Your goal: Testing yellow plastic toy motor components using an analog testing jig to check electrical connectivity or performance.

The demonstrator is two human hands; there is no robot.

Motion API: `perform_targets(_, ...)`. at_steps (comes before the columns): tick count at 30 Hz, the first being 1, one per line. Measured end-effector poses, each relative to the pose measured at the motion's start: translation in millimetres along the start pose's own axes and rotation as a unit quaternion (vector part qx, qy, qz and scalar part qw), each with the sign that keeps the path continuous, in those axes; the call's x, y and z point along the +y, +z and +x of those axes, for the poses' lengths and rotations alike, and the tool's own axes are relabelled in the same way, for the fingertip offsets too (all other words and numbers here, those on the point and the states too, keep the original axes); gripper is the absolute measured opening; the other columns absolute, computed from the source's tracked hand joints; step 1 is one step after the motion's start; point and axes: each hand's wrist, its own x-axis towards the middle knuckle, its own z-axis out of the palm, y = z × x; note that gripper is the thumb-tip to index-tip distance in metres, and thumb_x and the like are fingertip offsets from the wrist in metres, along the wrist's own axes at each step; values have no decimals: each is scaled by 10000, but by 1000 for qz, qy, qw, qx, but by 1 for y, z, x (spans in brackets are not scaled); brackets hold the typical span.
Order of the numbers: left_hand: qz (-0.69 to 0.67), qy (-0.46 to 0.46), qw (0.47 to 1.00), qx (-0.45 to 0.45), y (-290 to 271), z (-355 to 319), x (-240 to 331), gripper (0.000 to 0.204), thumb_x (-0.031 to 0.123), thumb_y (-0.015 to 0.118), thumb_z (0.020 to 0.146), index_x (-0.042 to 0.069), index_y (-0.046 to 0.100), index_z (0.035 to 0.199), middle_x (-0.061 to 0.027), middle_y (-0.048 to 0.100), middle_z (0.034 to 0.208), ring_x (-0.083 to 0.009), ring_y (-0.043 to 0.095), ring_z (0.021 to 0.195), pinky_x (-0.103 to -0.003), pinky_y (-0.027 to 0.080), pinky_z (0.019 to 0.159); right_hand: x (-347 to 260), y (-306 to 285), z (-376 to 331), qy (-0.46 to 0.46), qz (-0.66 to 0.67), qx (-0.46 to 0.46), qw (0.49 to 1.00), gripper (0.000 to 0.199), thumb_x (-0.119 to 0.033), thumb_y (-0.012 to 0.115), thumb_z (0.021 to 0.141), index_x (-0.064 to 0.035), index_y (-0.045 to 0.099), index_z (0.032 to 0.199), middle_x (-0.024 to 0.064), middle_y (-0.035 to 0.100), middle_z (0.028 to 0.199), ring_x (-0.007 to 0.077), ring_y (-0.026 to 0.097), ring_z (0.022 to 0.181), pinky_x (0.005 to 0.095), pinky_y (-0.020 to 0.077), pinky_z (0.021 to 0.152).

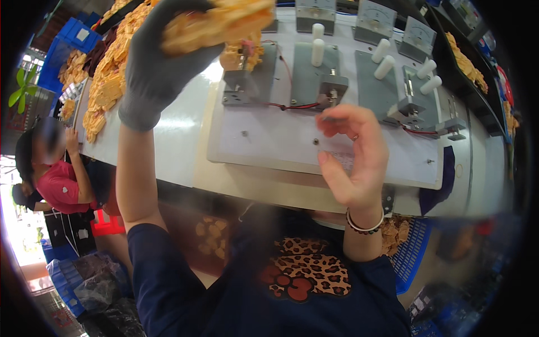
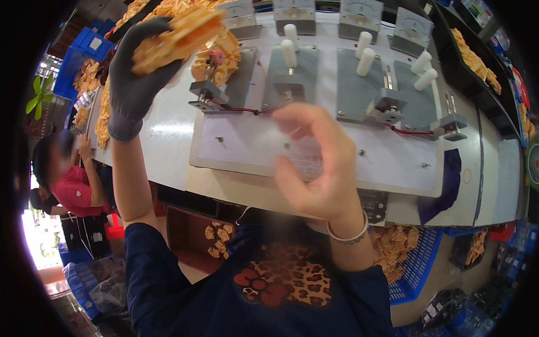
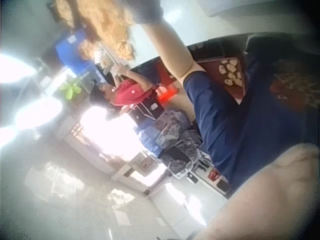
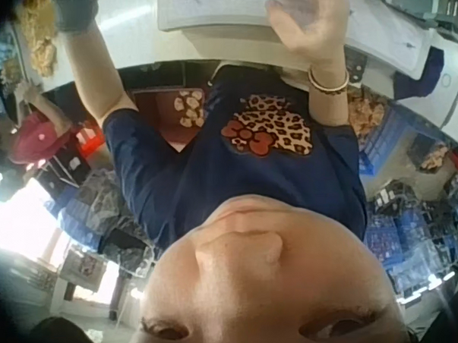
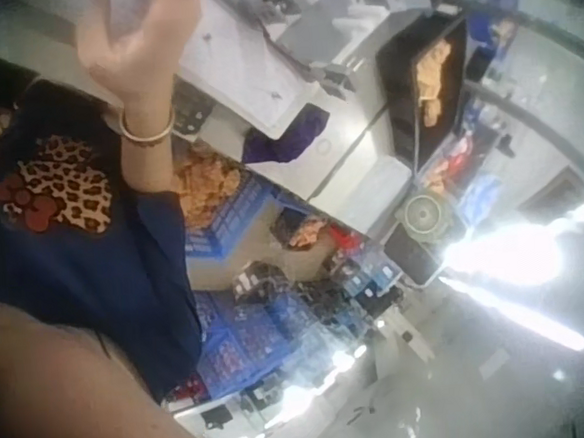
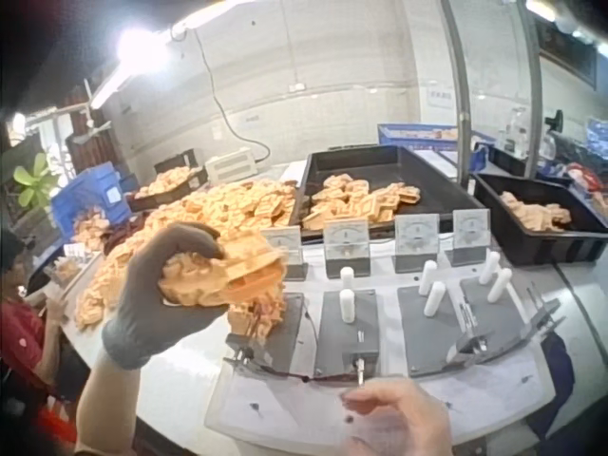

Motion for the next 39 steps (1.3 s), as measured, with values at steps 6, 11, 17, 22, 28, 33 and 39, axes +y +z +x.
perform_targets(6, 302, 125, 934, -143, 62, 80, 37, 342, 64, 725, 706, 130, 653, 1033, -144, 538, 1156, -327, 558, 1022, -402, 505, 836, -9, -4, 2, -23, -22, -12, 999, 448, -27, 622, 629, -32, 589, 1076, 113, 620, 952, 241, 599, 779, 314, 488, 693)
perform_targets(11, 307, 316, 889, -124, 69, 76, 47, 249, 154, 687, 818, 128, 644, 1062, -116, 587, 1073, -279, 591, 913, -408, 520, 790, -10, -8, 3, -19, -11, -24, 999, 443, -30, 616, 633, -20, 581, 1075, 134, 616, 988, 273, 606, 796, 340, 510, 729)
perform_targets(17, 151, 212, 941, -216, 82, 46, 39, 655, 247, 827, 690, 212, 562, 1288, -126, 515, 1196, -347, 501, 1107, -444, 454, 932, -9, -7, 3, -22, 0, -41, 999, 466, -31, 612, 629, -23, 577, 1093, 133, 614, 994, 274, 608, 810, 341, 515, 743)
perform_targets(22, 112, 193, 928, -298, 81, 52, 25, 695, 237, 720, 774, 201, 441, 1409, -138, 535, 1211, -324, 497, 1124, -438, 427, 978, -9, -8, 0, -9, -6, -46, 999, 571, -25, 633, 659, -41, 534, 1221, 122, 618, 990, 199, 576, 761, 298, 492, 685)
perform_targets(28, 60, -19, 995, -81, 22, 20, -10, 597, 180, 715, 830, 137, 480, 1377, -65, 557, 1340, -207, 550, 1158, -346, 435, 981, -10, -18, -32, 10, -44, 13, 999, 724, 7, 671, 734, 15, 353, 1384, 99, 612, 929, 132, 545, 710, 245, 463, 631)
perform_targets(33, 472, -298, 825, 88, -56, -77, -193, 793, 608, 721, 735, 169, 499, 1357, -219, 470, 1371, -373, 497, 1241, -420, 406, 1039, -26, -49, -57, 24, -30, 84, 996, 649, 36, 629, 752, 79, 363, 1343, 87, 598, 870, 124, 542, 720, 226, 447, 660)
perform_targets(39, 385, -500, 771, 86, -54, -141, -204, 760, 580, 734, 725, 113, 515, 1282, -276, 519, 1280, -410, 516, 1184, -450, 410, 1021, -19, -73, -53, 25, -103, 171, 980, 574, 26, 587, 768, 90, 403, 1308, 97, 568, 830, 135, 507, 757, 255, 393, 758)
